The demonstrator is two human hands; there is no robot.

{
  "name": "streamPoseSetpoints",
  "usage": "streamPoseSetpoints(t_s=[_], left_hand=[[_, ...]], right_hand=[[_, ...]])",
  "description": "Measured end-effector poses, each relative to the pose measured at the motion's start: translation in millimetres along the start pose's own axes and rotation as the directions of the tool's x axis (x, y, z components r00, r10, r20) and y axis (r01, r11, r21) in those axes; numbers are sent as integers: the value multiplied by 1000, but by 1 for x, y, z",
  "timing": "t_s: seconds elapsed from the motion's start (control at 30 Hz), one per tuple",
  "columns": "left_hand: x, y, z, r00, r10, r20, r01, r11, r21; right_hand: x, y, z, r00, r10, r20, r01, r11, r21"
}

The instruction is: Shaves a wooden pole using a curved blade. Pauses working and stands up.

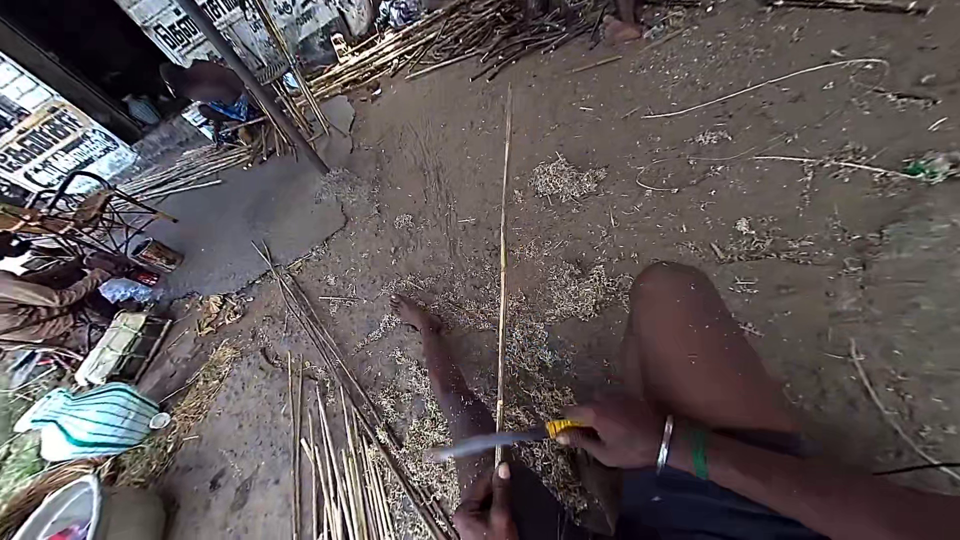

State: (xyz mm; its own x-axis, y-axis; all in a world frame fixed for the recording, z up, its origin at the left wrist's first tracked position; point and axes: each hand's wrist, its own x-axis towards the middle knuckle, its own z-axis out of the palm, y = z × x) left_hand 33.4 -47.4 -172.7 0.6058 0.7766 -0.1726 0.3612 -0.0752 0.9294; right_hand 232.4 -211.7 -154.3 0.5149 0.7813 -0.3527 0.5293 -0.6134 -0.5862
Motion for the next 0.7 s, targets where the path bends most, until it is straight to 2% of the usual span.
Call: streamPoseSetpoints(t_s=[0.03, 0.07, 0.1, 0.13, 0.17, 0.23, 0.27, 0.33, 0.37, 0.47, 0.5, 0.57, 0.6, 0.67, 0.7], left_hand=[[0, -1, -1, 1000, 0, 4, 0, 1000, -5], [1, -1, 0, 1000, 0, 3, 0, 1000, -11], [2, -1, 2, 1000, 2, 4, -2, 1000, -13], [1, 0, 3, 1000, 4, 5, -4, 1000, -9], [1, 0, 4, 1000, 1, 2, -1, 1000, -8], [1, -2, 0, 1000, -13, 0, 13, 1000, 10], [2, -3, -1, 1000, -6, 1, 6, 1000, 12], [5, -2, 1, 1000, 19, 25, -19, 1000, 10], [6, -2, 4, 999, 34, 28, -34, 999, 10], [4, -4, 1, 999, 44, 20, -45, 998, 34], [5, -4, 1, 999, 35, 31, -37, 998, 43], [8, -2, 5, 997, 42, 70, -45, 998, 46], [9, -1, 7, 996, 44, 78, -48, 998, 45], [9, -3, 5, 995, 46, 91, -51, 997, 57], [9, -4, 3, 994, 40, 98, -46, 997, 61]], right_hand=[[-2, -3, -1, 999, -14, 42, 17, 998, -59], [-2, -2, -5, 999, 42, 4, -42, 999, -22], [1, 1, -8, 988, 127, -83, -120, 989, 87], [4, 6, -6, 974, 162, -158, -132, 974, 183], [5, 7, -2, 982, 116, -147, -92, 983, 161], [-1, -1, 3, 999, -21, 48, 23, 999, -38], [-2, -2, 1, 999, -6, 52, 8, 999, -38], [2, 2, -7, 983, 140, -115, -124, 983, 134], [5, 5, -8, 974, 148, -169, -115, 975, 191], [-2, -3, 1, 999, -17, 35, 18, 999, -26], [-1, -2, -2, 1000, 14, 15, -14, 1000, -8], [8, 6, -5, 976, 150, -155, -119, 974, 192], [10, 7, -3, 976, 138, -171, -100, 973, 209], [4, 0, 2, 1000, 2, 19, -2, 1000, -4], [2, -2, 3, 999, 1, 54, 1, 999, -40]])
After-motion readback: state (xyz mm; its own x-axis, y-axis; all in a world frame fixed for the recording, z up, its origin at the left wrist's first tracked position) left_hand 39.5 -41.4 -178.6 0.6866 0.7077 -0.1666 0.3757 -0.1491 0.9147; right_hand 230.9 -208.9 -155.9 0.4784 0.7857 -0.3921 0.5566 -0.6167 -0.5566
